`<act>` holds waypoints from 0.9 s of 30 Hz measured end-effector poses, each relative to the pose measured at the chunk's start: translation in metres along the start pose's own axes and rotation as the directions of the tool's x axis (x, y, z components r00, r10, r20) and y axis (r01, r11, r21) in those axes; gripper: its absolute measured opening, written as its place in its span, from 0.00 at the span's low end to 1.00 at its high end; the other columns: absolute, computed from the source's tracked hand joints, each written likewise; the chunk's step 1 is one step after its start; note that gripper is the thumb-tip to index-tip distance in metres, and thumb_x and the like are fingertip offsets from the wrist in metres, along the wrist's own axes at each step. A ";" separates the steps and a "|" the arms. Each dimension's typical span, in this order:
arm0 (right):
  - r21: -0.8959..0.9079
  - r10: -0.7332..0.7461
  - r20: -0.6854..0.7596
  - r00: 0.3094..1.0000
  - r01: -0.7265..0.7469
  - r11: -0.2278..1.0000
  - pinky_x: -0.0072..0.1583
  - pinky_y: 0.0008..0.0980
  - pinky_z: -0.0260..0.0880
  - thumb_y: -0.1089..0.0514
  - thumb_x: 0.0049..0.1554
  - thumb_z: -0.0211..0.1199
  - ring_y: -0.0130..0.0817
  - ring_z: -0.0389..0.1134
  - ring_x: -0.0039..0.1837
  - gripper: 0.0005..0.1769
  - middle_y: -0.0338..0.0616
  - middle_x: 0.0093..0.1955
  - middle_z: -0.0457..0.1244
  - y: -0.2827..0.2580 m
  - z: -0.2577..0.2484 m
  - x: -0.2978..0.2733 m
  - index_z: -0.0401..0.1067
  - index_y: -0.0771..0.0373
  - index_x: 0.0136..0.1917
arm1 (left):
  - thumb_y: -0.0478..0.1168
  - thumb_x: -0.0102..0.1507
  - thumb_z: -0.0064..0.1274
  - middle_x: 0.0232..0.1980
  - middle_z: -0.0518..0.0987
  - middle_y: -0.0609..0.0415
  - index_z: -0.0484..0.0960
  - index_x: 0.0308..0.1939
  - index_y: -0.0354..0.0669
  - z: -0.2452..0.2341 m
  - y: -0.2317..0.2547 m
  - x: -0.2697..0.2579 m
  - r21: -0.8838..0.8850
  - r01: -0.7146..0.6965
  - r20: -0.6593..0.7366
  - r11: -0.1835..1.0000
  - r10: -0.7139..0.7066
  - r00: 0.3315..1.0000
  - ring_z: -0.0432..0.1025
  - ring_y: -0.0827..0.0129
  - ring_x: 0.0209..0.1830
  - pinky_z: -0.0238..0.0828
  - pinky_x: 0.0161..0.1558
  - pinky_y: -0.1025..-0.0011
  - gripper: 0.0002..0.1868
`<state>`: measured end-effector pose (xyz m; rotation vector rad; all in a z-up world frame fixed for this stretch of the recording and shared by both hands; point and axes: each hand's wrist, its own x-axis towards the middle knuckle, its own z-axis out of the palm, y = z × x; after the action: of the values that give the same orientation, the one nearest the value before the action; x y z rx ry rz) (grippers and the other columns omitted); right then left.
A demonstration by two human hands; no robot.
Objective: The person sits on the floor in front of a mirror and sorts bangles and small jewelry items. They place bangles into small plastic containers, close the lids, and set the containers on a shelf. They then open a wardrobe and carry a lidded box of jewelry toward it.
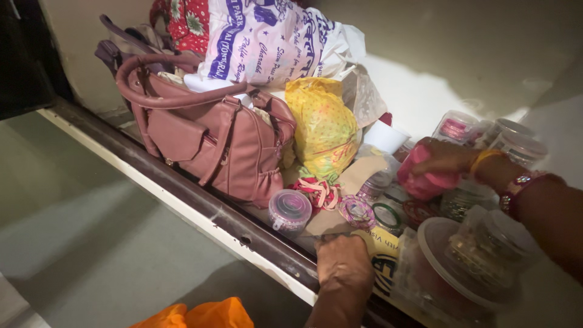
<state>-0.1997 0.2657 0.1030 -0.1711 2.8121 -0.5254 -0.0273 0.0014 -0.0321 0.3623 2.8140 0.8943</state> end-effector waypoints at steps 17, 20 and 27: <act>-0.459 -0.216 0.142 0.966 0.258 0.850 0.56 0.41 0.76 0.39 0.35 0.74 0.40 0.73 0.58 0.47 0.45 0.59 0.69 -0.286 -0.002 -0.085 0.66 0.55 0.66 | 0.43 0.56 0.67 0.49 0.84 0.50 0.59 0.71 0.40 -0.043 -0.061 0.005 -0.856 -0.196 -0.241 0.478 -0.035 0.970 0.77 0.65 0.51 0.75 0.55 0.70 0.44; -0.481 -0.420 0.140 0.897 0.432 0.763 0.57 0.40 0.73 0.37 0.34 0.74 0.40 0.72 0.59 0.49 0.46 0.59 0.68 -0.347 0.011 -0.114 0.67 0.52 0.67 | 0.35 0.60 0.65 0.48 0.83 0.45 0.69 0.70 0.35 -0.098 -0.111 -0.021 -0.838 -0.345 -0.351 0.422 0.066 0.934 0.75 0.65 0.43 0.72 0.45 0.66 0.35; -0.329 -0.812 0.177 0.556 0.811 0.484 0.59 0.37 0.72 0.36 0.33 0.72 0.43 0.71 0.61 0.52 0.51 0.61 0.67 -0.472 0.082 -0.160 0.65 0.55 0.68 | 0.32 0.56 0.61 0.57 0.80 0.50 0.59 0.74 0.47 -0.241 -0.202 -0.198 -0.790 -0.105 -0.372 0.604 -0.336 0.865 0.78 0.64 0.50 0.78 0.50 0.67 0.44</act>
<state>0.0076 -0.1728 0.2426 -1.6587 2.6178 -0.1132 0.0700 -0.3452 0.0607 -0.2358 2.3631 2.3266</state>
